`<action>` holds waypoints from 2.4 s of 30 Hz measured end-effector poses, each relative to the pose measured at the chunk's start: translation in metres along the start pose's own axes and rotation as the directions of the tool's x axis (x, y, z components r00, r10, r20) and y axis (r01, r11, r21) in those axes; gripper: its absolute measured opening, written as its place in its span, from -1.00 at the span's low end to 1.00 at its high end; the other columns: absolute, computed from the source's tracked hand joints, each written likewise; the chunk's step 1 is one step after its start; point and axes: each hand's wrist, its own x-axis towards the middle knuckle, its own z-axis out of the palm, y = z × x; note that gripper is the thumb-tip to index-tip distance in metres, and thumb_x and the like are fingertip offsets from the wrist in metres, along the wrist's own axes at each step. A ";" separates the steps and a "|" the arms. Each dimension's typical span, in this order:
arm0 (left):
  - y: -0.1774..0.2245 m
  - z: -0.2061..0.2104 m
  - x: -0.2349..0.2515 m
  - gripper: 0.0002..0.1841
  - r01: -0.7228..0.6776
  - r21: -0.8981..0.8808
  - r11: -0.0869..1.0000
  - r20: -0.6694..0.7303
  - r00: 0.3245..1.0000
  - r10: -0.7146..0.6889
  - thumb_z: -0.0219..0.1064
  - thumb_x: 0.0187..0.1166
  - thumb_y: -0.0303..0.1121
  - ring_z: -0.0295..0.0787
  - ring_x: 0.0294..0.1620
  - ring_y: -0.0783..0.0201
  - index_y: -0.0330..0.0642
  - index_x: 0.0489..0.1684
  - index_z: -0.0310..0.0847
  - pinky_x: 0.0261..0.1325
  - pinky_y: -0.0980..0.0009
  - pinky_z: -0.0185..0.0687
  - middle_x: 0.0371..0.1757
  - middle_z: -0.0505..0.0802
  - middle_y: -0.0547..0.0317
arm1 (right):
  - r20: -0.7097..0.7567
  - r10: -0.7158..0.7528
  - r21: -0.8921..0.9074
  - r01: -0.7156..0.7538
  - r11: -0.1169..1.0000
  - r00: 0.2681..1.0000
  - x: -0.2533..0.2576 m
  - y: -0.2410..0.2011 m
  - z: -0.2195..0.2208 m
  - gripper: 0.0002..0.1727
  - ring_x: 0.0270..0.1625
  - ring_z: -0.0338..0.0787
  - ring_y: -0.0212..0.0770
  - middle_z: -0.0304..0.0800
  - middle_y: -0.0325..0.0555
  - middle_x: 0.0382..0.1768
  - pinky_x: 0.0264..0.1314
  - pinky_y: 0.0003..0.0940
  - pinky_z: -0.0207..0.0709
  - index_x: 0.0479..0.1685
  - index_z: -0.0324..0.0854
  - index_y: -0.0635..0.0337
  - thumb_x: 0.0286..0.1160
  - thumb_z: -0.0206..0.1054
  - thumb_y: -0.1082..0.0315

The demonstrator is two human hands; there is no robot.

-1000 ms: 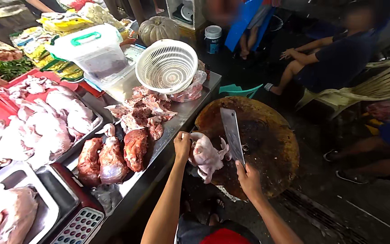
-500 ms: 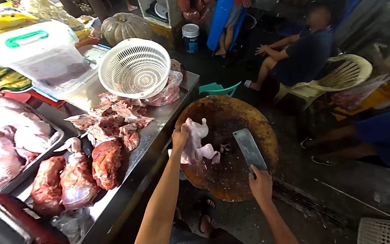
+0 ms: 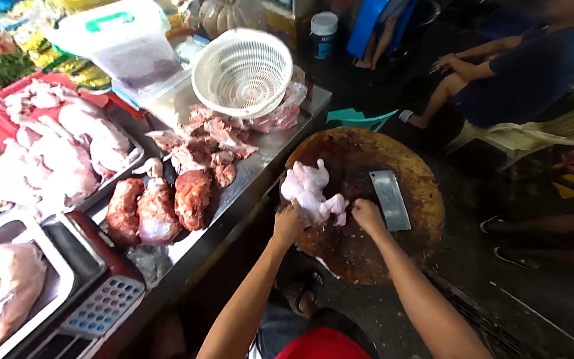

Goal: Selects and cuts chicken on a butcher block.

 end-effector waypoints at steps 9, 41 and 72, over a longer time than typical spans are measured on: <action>0.028 0.010 0.038 -0.34 -0.066 -0.001 0.998 -0.065 0.996 0.066 0.43 0.55 -0.26 0.67 0.39 -0.28 -0.50 0.56 0.38 0.38 -0.27 0.54 0.38 0.70 -0.38 | 0.313 -0.162 0.465 -0.002 0.885 0.936 -0.168 0.002 0.061 -0.68 -0.24 0.86 -0.21 0.88 0.03 -0.05 -0.15 -0.23 0.80 0.23 0.71 0.35 0.60 0.31 0.38; -0.012 0.010 0.006 -0.62 -0.090 -0.470 0.878 -0.178 0.984 0.006 0.42 0.55 -0.27 0.81 0.15 0.05 -0.34 0.22 0.67 0.34 0.10 0.64 0.08 0.85 -0.16 | -0.216 0.221 -0.038 -0.235 0.971 0.951 -0.072 0.104 -0.034 -0.43 0.56 0.57 0.33 0.50 0.37 0.55 0.56 0.27 0.44 0.73 0.33 0.20 0.73 0.13 0.37; -0.022 0.007 -0.021 -0.74 -0.166 -0.336 0.927 -0.160 0.980 0.117 0.16 0.67 -0.41 0.79 0.26 -0.02 -0.22 0.14 0.73 0.31 -0.08 0.66 0.19 0.82 -0.07 | -0.097 -0.160 -0.001 0.160 0.987 0.982 -0.049 -0.045 0.036 -0.33 0.01 0.89 0.13 0.86 0.18 -0.10 0.19 0.15 0.68 0.52 0.46 0.29 0.74 0.21 -0.13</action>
